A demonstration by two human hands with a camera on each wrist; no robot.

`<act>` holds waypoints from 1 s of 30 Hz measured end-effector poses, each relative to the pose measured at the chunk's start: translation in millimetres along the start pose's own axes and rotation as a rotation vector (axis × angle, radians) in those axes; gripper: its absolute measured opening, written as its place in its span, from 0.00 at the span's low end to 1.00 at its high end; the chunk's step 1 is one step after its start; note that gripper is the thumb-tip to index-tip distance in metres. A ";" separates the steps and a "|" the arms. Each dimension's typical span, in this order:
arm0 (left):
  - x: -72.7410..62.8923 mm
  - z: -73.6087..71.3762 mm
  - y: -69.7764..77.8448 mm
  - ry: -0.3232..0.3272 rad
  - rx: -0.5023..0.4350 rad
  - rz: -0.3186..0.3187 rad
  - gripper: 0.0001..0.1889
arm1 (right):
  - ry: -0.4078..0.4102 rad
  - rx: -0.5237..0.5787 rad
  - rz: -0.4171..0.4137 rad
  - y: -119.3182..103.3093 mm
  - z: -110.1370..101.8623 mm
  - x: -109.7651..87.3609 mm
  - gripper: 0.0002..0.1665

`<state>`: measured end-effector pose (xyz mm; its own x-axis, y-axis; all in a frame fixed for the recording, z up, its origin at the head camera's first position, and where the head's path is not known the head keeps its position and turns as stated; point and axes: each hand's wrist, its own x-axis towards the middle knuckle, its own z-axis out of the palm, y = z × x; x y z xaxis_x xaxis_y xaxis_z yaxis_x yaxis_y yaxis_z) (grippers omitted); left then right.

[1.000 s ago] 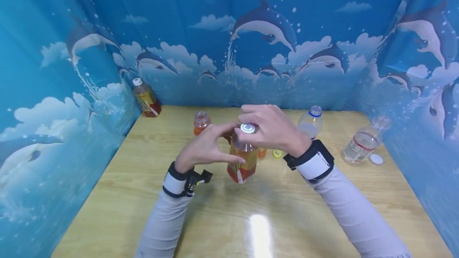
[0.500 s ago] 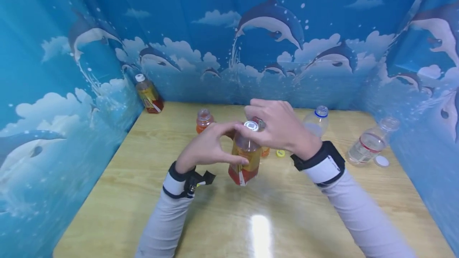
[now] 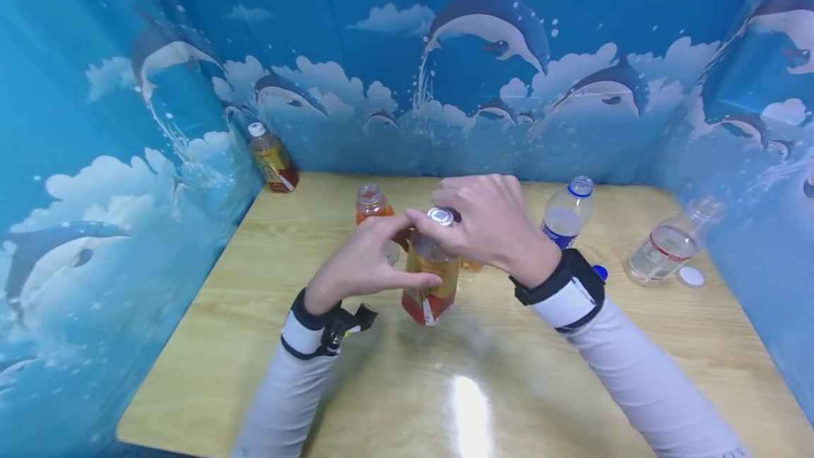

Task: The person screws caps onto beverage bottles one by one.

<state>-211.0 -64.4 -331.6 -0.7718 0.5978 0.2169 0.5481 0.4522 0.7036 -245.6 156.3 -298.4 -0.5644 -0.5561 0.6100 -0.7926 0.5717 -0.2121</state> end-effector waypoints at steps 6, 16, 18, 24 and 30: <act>-47.2 -33.5 -20.4 0.037 0.019 -0.224 0.41 | -0.058 0.017 0.107 15.9 0.1 -10.1 0.26; -70.1 -110.9 -156.7 0.457 0.160 -0.511 0.40 | -0.251 -0.014 0.210 19.0 33.8 -33.3 0.18; -55.5 -119.7 -186.7 0.525 0.198 -0.545 0.40 | -0.289 0.012 0.221 14.5 43.2 -35.3 0.16; -17.4 -131.4 -240.7 0.633 0.271 -0.666 0.38 | -0.357 0.077 0.238 2.3 62.7 -44.4 0.11; 2.7 -134.8 -260.3 0.657 0.281 -0.749 0.38 | -0.404 0.088 0.251 -14.0 69.7 -54.5 0.06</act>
<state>-399.3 -269.7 -422.9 -0.9236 -0.3416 0.1739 -0.1551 0.7479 0.6454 -219.9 136.6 -381.9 -0.7715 -0.6072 0.1902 -0.6270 0.6746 -0.3896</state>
